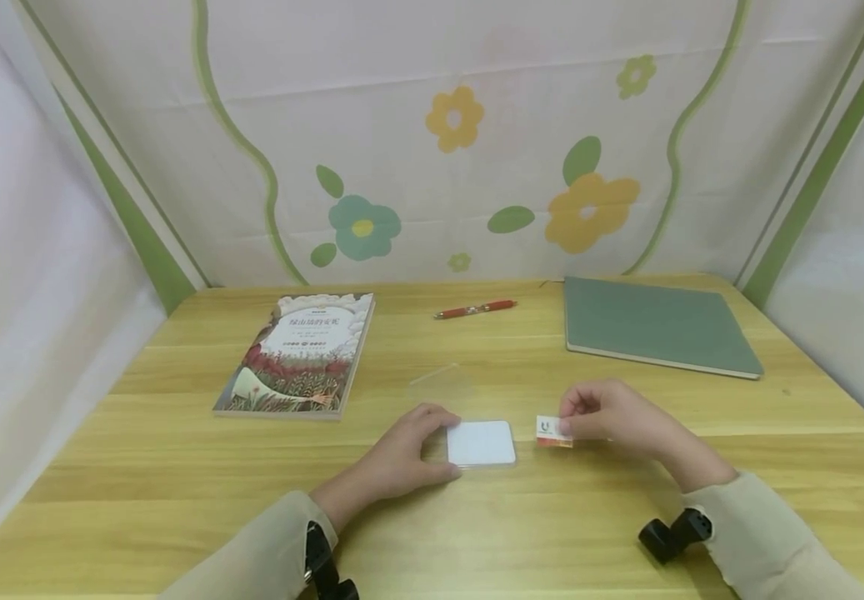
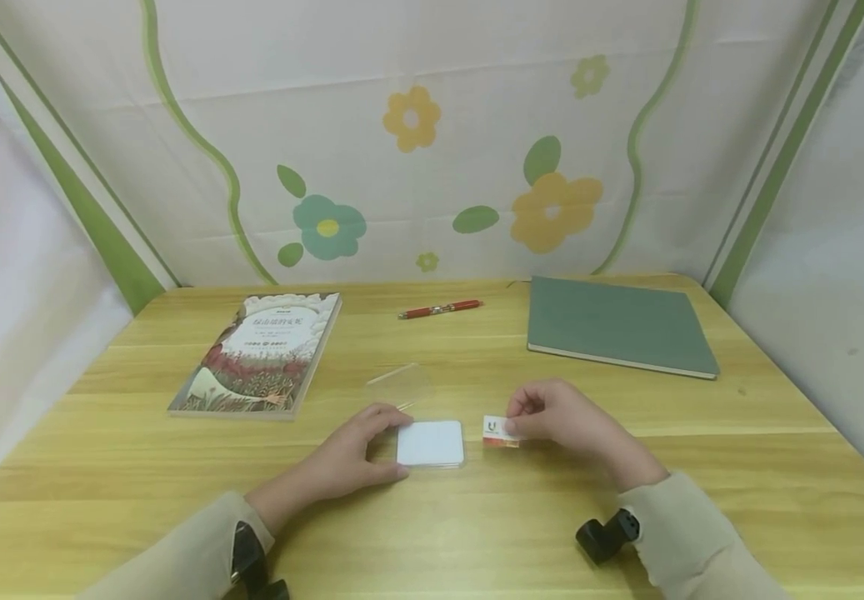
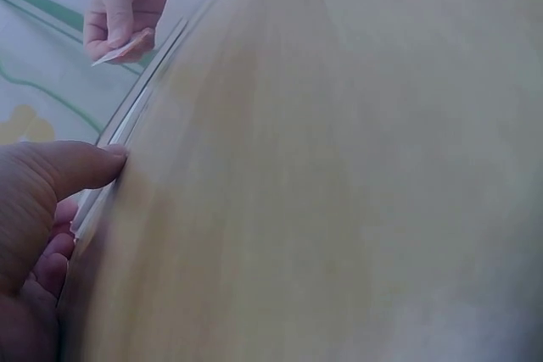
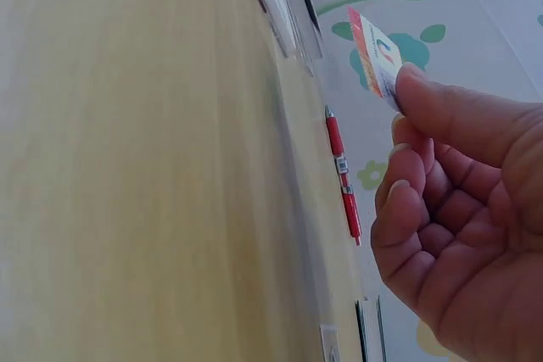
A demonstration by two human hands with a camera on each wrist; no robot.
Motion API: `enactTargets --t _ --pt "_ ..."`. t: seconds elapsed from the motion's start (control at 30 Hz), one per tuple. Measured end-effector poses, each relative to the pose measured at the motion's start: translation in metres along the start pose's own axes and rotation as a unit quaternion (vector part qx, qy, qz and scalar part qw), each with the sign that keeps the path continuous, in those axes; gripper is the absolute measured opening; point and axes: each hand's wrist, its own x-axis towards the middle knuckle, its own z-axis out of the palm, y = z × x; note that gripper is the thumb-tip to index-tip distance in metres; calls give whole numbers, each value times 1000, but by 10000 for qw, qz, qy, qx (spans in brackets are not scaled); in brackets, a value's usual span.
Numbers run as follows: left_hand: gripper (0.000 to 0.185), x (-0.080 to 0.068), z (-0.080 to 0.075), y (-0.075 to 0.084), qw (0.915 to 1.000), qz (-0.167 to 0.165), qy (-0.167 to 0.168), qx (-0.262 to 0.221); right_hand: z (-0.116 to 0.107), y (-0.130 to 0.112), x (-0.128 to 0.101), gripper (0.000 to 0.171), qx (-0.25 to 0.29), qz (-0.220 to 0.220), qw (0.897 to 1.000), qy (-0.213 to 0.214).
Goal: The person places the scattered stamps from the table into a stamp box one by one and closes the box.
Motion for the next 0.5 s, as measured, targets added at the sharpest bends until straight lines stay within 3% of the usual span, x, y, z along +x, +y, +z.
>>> enactTargets --t 0.5 --pt "55 1 -1 0 9998 -102 10 -176 13 -15 13 23 321 -105 9994 -12"
